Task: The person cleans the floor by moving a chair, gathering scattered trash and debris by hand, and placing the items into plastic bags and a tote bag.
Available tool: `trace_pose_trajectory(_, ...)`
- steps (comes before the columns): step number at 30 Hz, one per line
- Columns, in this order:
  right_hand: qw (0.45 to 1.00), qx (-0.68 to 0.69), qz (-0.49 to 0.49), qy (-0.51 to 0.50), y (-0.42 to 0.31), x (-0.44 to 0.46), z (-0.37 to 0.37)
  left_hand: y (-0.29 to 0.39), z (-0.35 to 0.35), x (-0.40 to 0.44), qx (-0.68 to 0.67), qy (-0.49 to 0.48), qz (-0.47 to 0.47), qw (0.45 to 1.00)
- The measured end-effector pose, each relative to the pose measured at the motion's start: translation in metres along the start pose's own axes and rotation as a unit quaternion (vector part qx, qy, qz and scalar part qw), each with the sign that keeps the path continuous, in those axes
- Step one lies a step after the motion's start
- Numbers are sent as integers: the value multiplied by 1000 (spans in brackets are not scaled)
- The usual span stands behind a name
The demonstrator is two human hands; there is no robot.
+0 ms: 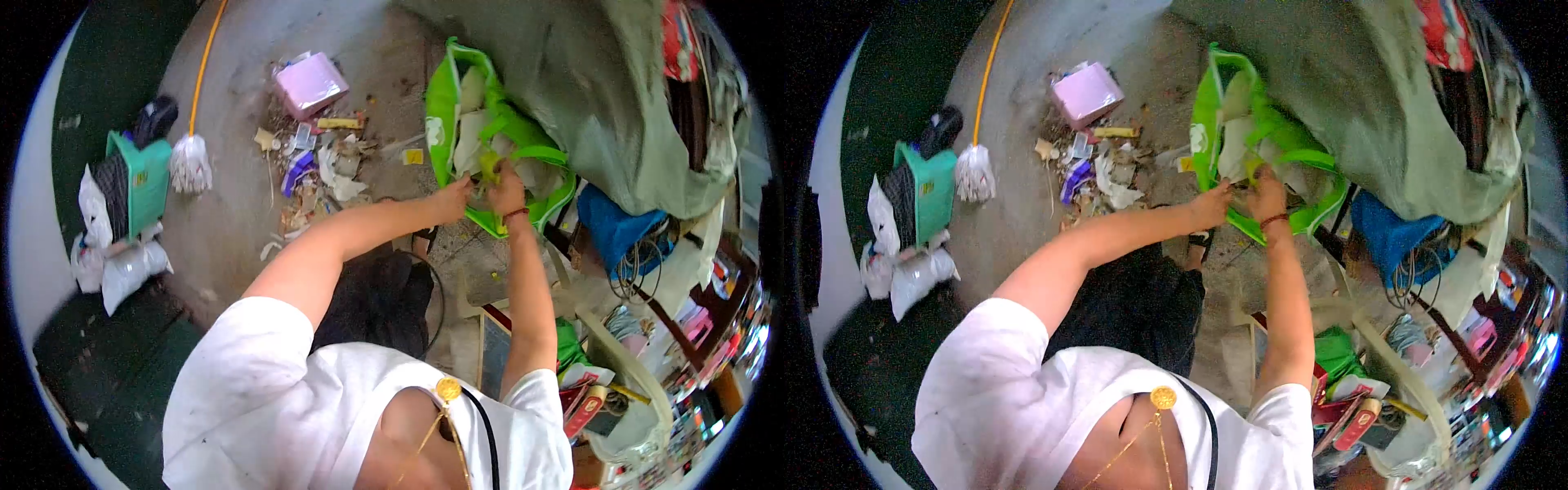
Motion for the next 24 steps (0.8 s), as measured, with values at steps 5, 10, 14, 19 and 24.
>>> trace_pose_trajectory(5,997,-21,-69,-26,33,11,22,18,-69,-14,-91,136,-53,985)
trace_pose_trajectory(10,975,-136,-57,-164,35,28,41,17,-85,-30,-224,279,-233,904)
trace_pose_trajectory(14,975,-169,62,-131,51,7,34,3,-71,-87,-407,252,-304,823)
trace_pose_trajectory(19,975,-127,-131,130,-34,-79,-33,52,64,-232,-511,125,-562,638)
trace_pose_trajectory(24,948,-105,-81,-288,-20,-174,77,253,162,-307,-712,-74,-546,435)
Point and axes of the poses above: each hand's wrist, its own x-axis towards the middle knuckle, its own z-axis out of the palm, y = z × x, the point moved 9 cm from there along x, towards the middle knuckle
